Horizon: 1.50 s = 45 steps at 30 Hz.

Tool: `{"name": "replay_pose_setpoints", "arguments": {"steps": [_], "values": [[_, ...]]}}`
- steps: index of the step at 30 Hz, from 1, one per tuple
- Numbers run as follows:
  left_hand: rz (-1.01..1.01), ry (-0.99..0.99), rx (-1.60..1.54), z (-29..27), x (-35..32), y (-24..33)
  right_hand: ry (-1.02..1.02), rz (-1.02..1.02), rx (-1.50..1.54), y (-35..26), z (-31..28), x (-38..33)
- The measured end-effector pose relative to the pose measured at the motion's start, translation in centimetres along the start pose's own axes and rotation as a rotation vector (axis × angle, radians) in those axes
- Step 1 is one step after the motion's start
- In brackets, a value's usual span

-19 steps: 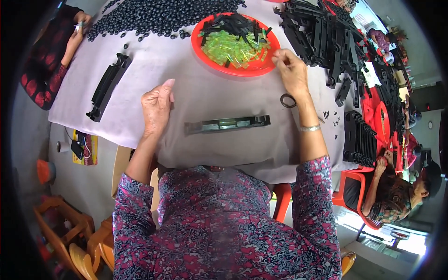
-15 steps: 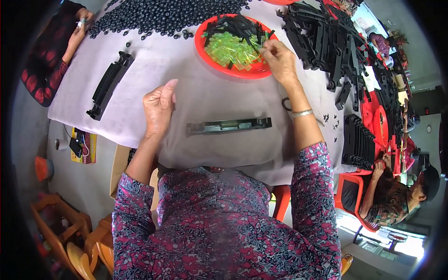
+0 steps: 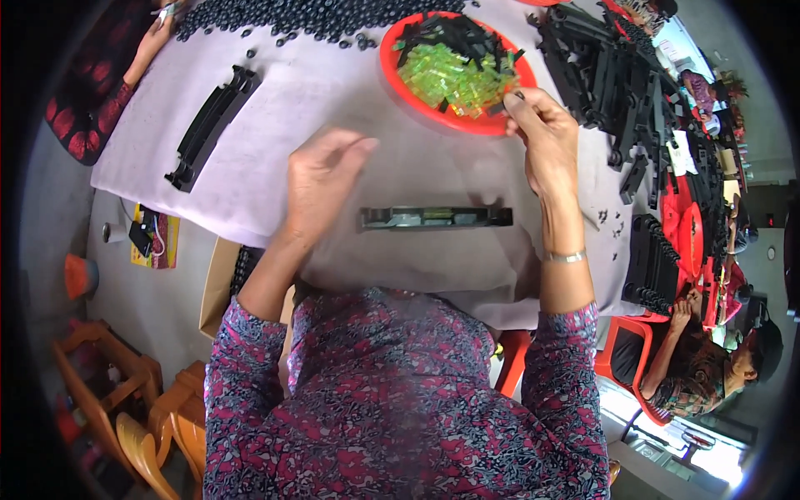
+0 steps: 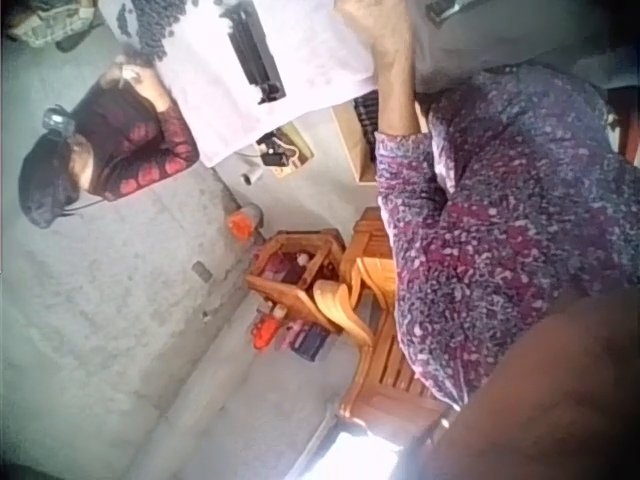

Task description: The person assembles spirit levels by inserting green vials into black plastic frames and securing them using a looped metal tool.

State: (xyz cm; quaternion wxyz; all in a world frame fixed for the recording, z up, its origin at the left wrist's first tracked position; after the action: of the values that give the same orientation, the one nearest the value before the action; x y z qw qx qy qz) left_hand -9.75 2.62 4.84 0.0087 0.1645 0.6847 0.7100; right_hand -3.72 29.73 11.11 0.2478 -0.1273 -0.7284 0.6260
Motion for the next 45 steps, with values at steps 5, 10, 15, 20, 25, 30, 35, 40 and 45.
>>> {"name": "replay_pose_setpoints", "arguments": {"steps": [5,10,15,20,25,30,35,40,45], "values": [[0.172,-0.286,0.084,4.9,-2.3,6.2,-0.081,0.166,0.351,0.1,2.9,-6.9],[-0.075,-0.346,-0.213,6.2,-4.1,3.4,-0.123,0.218,0.386,1.7,5.0,-9.8],[-0.196,-0.389,-0.176,5.9,-4.4,2.3,-0.084,0.221,0.174,1.4,4.4,-10.2],[-0.159,-0.441,0.012,5.9,-4.5,3.2,-0.120,0.106,-0.048,-0.2,3.0,-9.6],[0.003,-0.505,0.100,6.6,-4.8,4.6,-0.139,0.116,-0.104,-0.4,2.7,-10.6],[0.278,-0.506,0.257,6.7,-4.8,6.0,-0.081,0.234,-0.077,1.2,0.4,-11.1],[0.424,-0.521,0.551,7.0,-5.5,5.0,-0.014,0.278,-0.204,2.0,-0.6,-12.0],[0.390,-0.525,0.580,7.4,-5.9,3.6,0.009,0.290,-0.240,3.0,0.7,-12.7],[0.363,-0.503,0.543,7.4,-5.9,3.2,0.047,0.352,-0.276,3.8,1.1,-13.0]]}}
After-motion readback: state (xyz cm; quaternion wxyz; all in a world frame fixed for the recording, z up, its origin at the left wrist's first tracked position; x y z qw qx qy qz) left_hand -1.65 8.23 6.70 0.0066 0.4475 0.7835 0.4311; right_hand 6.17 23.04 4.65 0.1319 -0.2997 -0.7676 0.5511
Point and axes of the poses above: each hand's wrist, its own x-axis towards the middle knuckle, its own z-axis out of the palm, y = z × x, the point moved 10 cm from there along x, towards the middle knuckle, and after that the axes turned 3 degrees about y, right-handed, at the moved point
